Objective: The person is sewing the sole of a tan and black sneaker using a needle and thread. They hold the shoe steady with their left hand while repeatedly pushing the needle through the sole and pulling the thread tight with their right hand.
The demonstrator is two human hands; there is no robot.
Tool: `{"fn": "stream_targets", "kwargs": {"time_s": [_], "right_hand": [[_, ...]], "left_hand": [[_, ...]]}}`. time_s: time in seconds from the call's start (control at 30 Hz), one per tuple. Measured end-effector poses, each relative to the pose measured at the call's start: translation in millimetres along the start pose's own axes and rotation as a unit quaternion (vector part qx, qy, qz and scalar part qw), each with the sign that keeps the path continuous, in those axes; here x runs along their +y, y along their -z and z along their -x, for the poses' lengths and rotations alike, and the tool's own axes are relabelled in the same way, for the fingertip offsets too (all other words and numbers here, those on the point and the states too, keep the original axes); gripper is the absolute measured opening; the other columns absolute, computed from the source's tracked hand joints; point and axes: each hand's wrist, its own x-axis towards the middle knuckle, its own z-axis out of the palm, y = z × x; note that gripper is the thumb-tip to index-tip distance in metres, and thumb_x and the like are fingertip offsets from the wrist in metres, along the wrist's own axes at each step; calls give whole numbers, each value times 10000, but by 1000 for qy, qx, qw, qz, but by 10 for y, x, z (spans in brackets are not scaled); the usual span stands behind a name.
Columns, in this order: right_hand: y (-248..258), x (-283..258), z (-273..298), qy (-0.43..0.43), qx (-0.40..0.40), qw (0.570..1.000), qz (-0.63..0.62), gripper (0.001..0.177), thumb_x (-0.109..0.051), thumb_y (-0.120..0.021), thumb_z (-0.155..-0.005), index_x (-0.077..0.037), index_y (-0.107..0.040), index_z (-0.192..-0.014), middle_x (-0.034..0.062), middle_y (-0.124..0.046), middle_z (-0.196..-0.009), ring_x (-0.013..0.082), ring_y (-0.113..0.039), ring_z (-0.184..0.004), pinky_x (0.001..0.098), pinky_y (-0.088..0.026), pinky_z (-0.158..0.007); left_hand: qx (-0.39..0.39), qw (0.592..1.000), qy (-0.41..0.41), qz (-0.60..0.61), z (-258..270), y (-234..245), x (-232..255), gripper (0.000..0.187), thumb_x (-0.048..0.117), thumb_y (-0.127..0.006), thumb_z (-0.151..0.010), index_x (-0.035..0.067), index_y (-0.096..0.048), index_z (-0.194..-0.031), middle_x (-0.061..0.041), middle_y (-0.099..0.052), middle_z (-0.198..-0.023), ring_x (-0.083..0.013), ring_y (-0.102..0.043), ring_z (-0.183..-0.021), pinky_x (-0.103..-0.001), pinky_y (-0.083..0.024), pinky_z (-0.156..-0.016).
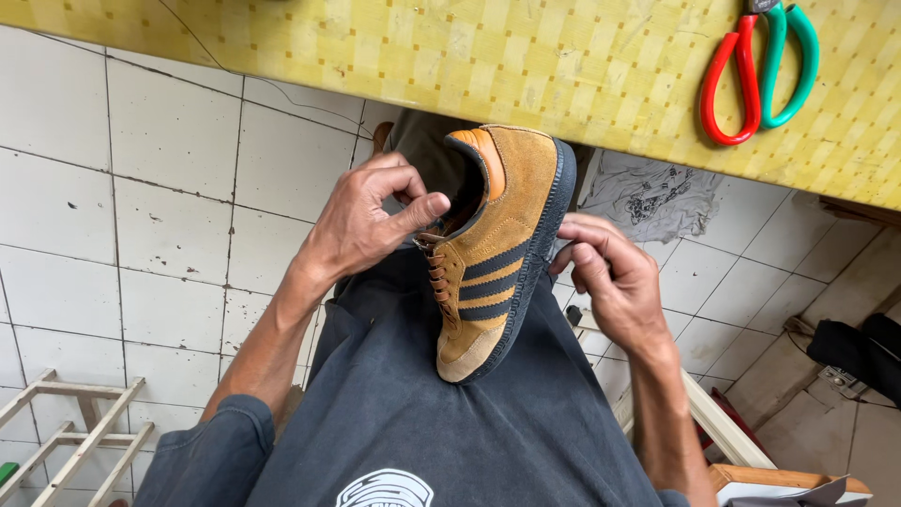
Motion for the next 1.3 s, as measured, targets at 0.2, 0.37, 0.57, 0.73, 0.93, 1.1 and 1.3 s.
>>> {"fn": "stream_targets", "kwargs": {"time_s": [0.2,0.37,0.57,0.73,0.93,1.1,1.3], "right_hand": [[248,-40,0,-115,-153,981,-23,346,-166,-390,-1014,-14,-698,-1057,127,-733,-803,146,-621,-544,255,-471,-463],[241,-489,-194,-53,-170,976,129,143,-134,-618,-902,-66,-744,-911,71,-573,-548,140,-459,-513,303,-414,-481],[247,-674,-237,173,-118,904,373,58,-157,-748,-882,-110,-724,-905,2,-527,-626,146,-498,-554,286,-386,-546],[128,-606,-334,230,-89,912,327,79,-133,-783,-864,-90,-734,-911,3,-563,-621,120,-463,-514,264,-339,-499],[25,-451,-394,148,-38,962,227,105,-38,-798,-803,-108,-748,-864,20,-440,-478,212,-449,-435,302,-411,-487],[9,-359,-389,150,-33,966,208,110,-22,-801,-793,-90,-741,-856,20,-449,-468,217,-453,-416,325,-412,-462],[30,-366,-400,183,-61,953,234,57,-27,-760,-831,-66,-718,-827,54,-440,-470,262,-434,-391,374,-399,-427]], "left_hand": [[-34,905,88,414,46,-190,-186,266,216,-514,-997,91,-543,-764,-76,-650,-894,-126,-604,-873,-273,-511,-845],[-56,816,112,565,11,-249,-88,255,233,-498,-1001,84,-516,-795,-179,-684,-1078,-235,-688,-1020,-315,-553,-912],[-52,690,140,708,-50,-267,-188,246,237,-492,-1010,58,-512,-843,-136,-608,-953,-332,-650,-1036,-397,-525,-991],[-57,690,128,710,-89,-176,-122,212,220,-513,-988,87,-495,-823,-59,-539,-789,-260,-617,-825,-366,-489,-910],[-134,986,-48,84,-260,19,56,185,207,-611,-964,39,-685,-990,-170,-694,-872,-323,-701,-891,-418,-551,-801],[-94,977,-188,-40,-276,-78,-245,233,314,-731,-898,99,-706,-810,-65,-654,-692,-246,-628,-725,-363,-513,-718],[36,970,-233,-61,-417,-342,-480,310,370,-718,-909,114,-636,-755,-38,-532,-657,-259,-580,-681,-382,-505,-654]]}}
